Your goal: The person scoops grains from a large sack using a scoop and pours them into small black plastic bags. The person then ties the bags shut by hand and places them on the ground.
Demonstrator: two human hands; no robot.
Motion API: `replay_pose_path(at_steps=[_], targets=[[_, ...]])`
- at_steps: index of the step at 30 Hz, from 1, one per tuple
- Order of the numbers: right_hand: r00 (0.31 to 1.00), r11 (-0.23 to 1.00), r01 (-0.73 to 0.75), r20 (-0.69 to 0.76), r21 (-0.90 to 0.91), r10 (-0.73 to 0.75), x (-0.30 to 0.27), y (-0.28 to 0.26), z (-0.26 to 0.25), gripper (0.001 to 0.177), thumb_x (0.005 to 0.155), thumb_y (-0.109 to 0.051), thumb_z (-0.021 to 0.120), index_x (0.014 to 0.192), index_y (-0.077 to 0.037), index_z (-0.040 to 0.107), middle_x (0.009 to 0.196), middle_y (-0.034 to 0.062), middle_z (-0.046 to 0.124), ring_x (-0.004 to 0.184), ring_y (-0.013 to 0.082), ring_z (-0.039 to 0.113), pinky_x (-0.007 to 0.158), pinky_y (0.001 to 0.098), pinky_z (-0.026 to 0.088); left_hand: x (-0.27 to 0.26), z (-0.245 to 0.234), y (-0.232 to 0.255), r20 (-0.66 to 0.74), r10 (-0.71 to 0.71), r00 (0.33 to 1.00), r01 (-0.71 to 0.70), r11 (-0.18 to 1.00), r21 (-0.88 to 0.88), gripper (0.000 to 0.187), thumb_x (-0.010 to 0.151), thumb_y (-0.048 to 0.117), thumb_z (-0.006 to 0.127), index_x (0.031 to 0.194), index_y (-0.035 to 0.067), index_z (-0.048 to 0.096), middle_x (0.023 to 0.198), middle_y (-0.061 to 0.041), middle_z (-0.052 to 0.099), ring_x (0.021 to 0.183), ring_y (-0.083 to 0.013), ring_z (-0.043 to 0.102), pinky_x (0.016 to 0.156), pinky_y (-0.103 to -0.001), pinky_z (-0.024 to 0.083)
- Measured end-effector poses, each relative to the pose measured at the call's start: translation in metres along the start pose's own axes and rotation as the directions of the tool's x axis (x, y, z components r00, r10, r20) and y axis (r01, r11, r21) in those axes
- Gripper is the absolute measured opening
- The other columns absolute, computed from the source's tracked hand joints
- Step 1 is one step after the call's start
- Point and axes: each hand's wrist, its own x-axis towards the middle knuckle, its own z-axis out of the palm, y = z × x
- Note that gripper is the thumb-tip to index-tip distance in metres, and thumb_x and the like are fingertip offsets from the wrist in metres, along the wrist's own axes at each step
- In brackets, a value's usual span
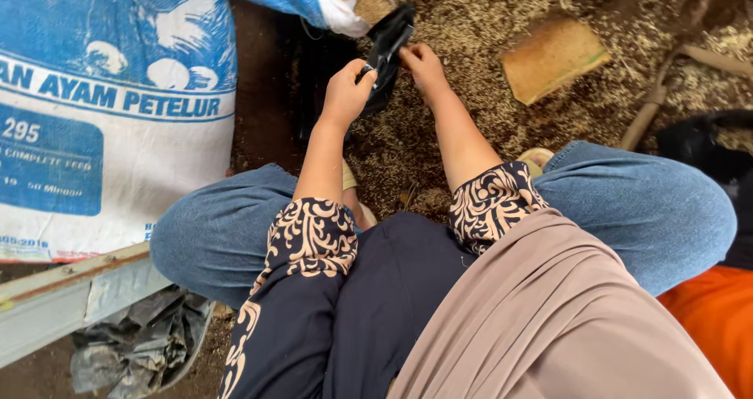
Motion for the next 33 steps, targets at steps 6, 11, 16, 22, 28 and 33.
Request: replay_pose_path(at_steps=[6,11,16,22,28,33], targets=[[0.976,0.990,-0.139,-0.173,-0.013,0.135,-0.028,-0.041,-0.028,0.047,0.099,-0.054,0.061,0.092,-0.008,0.058,0.085,0.0052,0.061,0.076,0.0200,0.056,0.074,0.0397,0.049,0.019,0.048,0.003,0.017,-0.012,1.000,0.008,0.973,0.229,0.025,0.093,0.031,0.066,0.097,0.008,0.072,0.094,-0.014,0.074,0.088,-0.0340,0.069,0.077,-0.045,0.054],[0.970,0.843,-0.221,-0.197,-0.490,0.140,-0.064,-0.056,-0.033,0.053,0.082,-0.050,0.077,0.104,-0.005,0.061,0.093,0.0120,0.068,0.084,0.0263,0.067,0.077,0.0418,0.054,0.022,0.096,-0.039,0.088,-0.110,0.990,0.070,0.928,0.366,0.021,0.091,0.021,0.061,0.106,0.011,0.072,0.104,-0.015,0.073,0.099,-0.0388,0.067,0.084,-0.049,0.053],[0.967,0.693,-0.235,-0.236,-0.682,0.095,-0.077,-0.017,-0.046,0.034,0.089,-0.029,0.067,0.115,-0.007,0.066,0.102,0.0171,0.072,0.096,0.0343,0.069,0.083,0.0478,0.053,0.013,0.100,-0.101,0.192,-0.488,0.851,0.356,0.806,0.473,0.042,0.088,0.021,0.063,0.130,0.013,0.063,0.132,-0.017,0.064,0.124,-0.0354,0.060,0.105,-0.045,0.047],[0.942,0.923,-0.315,-0.043,0.220,0.332,-0.042,-0.013,-0.120,0.029,0.083,-0.017,0.065,0.111,-0.010,0.066,0.097,0.0099,0.073,0.086,0.0260,0.070,0.082,0.0401,0.057,0.042,0.121,-0.114,-0.015,-0.417,0.909,0.417,0.909,-0.002,0.074,0.096,0.040,0.066,0.156,0.011,0.033,0.158,-0.018,0.039,0.143,-0.0372,0.042,0.114,-0.045,0.037],[0.866,0.769,-0.439,-0.010,0.464,0.500,-0.051,-0.024,-0.165,0.027,0.084,-0.020,0.066,0.103,-0.001,0.068,0.094,0.0119,0.071,0.084,0.0268,0.067,0.082,0.0423,0.057,0.079,0.145,-0.102,0.083,-0.264,0.961,0.276,0.883,-0.379,0.052,0.095,0.035,0.070,0.133,0.000,0.060,0.125,-0.020,0.066,0.116,-0.0355,0.063,0.100,-0.041,0.048],[0.866,0.951,-0.149,-0.500,-0.271,-0.007,-0.070,-0.034,-0.161,0.043,0.089,-0.044,0.073,0.103,-0.007,0.059,0.098,0.0080,0.064,0.093,0.0207,0.060,0.085,0.0354,0.049,0.080,0.171,-0.081,0.044,-0.268,0.962,0.267,0.902,-0.339,0.034,0.094,0.027,0.065,0.116,0.002,0.069,0.100,-0.007,0.074,0.090,-0.0200,0.067,0.083,-0.034,0.051]])
